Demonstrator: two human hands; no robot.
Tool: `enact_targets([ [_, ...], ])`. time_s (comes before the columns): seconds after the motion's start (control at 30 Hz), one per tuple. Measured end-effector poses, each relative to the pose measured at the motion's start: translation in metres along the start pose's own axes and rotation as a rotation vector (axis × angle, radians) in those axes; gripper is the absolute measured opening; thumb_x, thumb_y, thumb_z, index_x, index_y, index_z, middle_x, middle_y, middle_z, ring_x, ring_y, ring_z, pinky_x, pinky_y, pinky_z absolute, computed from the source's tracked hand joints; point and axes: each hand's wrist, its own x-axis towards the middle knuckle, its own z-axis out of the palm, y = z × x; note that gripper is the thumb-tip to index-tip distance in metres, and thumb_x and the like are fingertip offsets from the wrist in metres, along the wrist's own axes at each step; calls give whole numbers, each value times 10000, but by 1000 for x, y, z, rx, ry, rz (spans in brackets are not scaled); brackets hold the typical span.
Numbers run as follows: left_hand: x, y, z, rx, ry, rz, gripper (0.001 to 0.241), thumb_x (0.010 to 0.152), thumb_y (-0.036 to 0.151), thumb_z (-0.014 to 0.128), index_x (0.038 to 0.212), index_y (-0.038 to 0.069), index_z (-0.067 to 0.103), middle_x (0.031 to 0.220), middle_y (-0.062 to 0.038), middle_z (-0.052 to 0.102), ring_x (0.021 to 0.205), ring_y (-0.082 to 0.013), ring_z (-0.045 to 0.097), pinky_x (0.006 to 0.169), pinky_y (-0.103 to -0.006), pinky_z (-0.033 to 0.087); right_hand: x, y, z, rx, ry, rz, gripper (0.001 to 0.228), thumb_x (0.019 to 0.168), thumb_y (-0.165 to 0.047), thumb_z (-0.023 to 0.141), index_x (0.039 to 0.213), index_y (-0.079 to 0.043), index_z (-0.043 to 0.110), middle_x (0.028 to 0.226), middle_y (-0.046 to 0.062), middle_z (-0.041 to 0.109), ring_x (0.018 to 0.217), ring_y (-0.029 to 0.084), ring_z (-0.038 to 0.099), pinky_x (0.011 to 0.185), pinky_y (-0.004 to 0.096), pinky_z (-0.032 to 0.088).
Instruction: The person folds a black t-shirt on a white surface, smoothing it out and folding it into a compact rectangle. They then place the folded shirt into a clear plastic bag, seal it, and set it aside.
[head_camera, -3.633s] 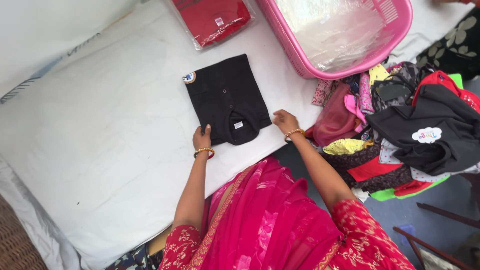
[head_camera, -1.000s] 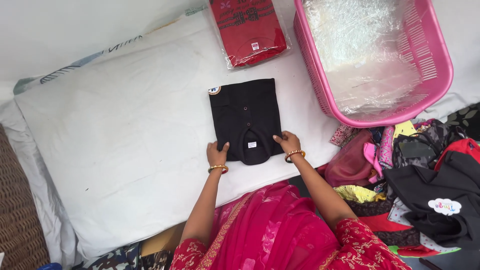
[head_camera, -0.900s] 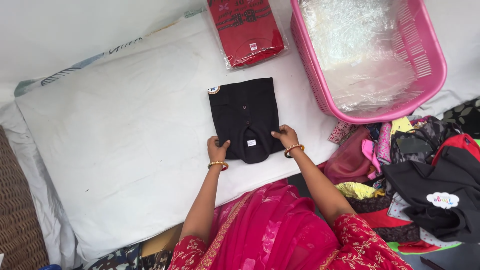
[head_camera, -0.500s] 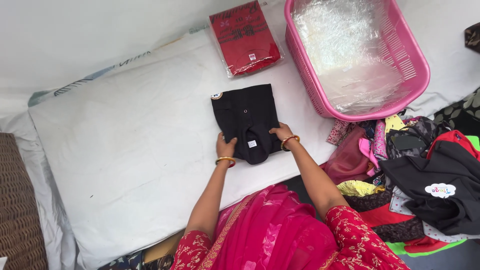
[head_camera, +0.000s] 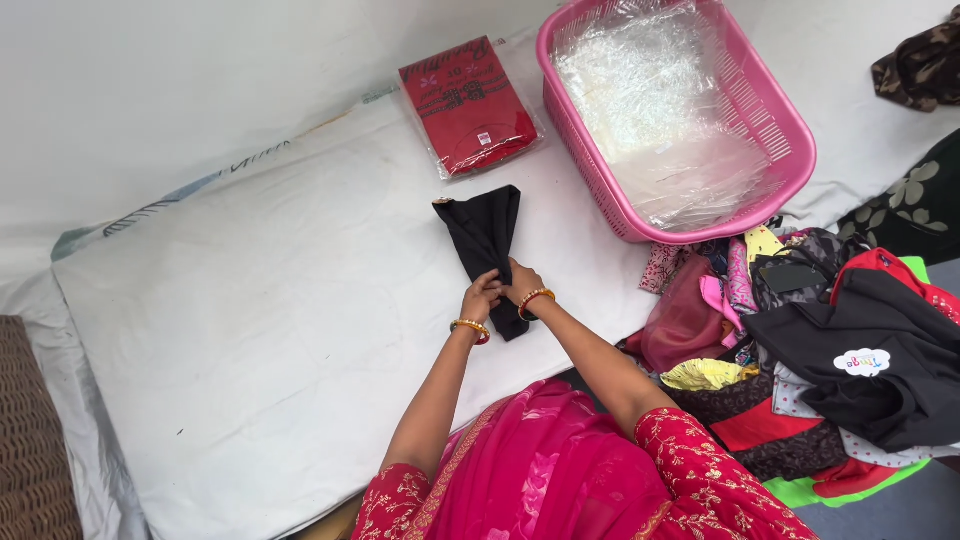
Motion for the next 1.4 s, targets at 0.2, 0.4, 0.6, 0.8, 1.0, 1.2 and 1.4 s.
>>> enact_targets([
  [0.2, -15, 8, -19, 16, 285, 78, 397, 932, 83, 606, 1321, 74, 683, 1159, -114, 626, 1027, -197, 619, 906, -340, 528, -19, -28, -39, -181, 163, -90, 632, 848, -171, 771, 1436, -94, 552, 1109, 247, 721, 1057, 416, 688, 938, 461, 557],
  [0.4, -51, 45, -26, -314, 178, -135, 489, 1021, 423, 484, 1399, 122, 562, 1290, -129, 653, 1131, -254, 664, 926, -406, 542, -60, -50, -77, -222, 171, -199, 629, 872, -188, 745, 1461, -144, 527, 1080, 239, 721, 1013, 427, 684, 911, 495, 544],
  [0.6, -62, 10, -27, -443, 156, -297, 791, 936, 672, 397, 1550, 174, 374, 1491, -159, 532, 1324, -309, 550, 1055, -508, 460, -59, -22, -110, -52, 293, -312, 705, 773, -291, 829, 1396, -120, 546, 1102, 177, 734, 903, 371, 713, 794, 461, 555],
  [0.8, -51, -33, -36, -526, 314, -373, 1037, 880, 731, 559, 1599, 40, 277, 1632, -179, 360, 1492, -325, 342, 1221, -470, 230, 43, 40, -236, -73, 664, -303, 354, 902, -195, 707, 1255, -172, 730, 1215, 92, 725, 994, 272, 686, 887, 398, 537],
  [1.0, -57, -30, -36, -365, 432, -279, 1025, 882, 674, 610, 1603, 20, 290, 1662, -135, 311, 1535, -279, 269, 1243, -436, 184, 113, 29, -284, -381, 122, 229, 759, 865, -319, 712, 1555, -380, 403, 1705, 76, 78, 1558, 330, 106, 1180, 589, 302],
  [1.2, -82, -13, -37, -465, 456, -355, 741, 953, 560, 539, 1531, 114, 412, 1499, -129, 547, 1326, -303, 567, 1069, -481, 461, 185, 79, -259, -368, 212, 315, 954, 838, -336, 723, 1631, -213, 206, 1695, 18, -4, 1517, 329, 79, 1115, 658, 284],
  [1.4, -90, -19, -50, -361, 513, -319, 556, 1009, 497, 490, 1416, 124, 555, 1281, -132, 659, 1106, -258, 652, 926, -441, 541, 150, 49, -282, -285, 837, -67, 526, 841, -7, 647, 1359, -80, 604, 1457, 46, 557, 1297, 312, 495, 1078, 489, 455],
])
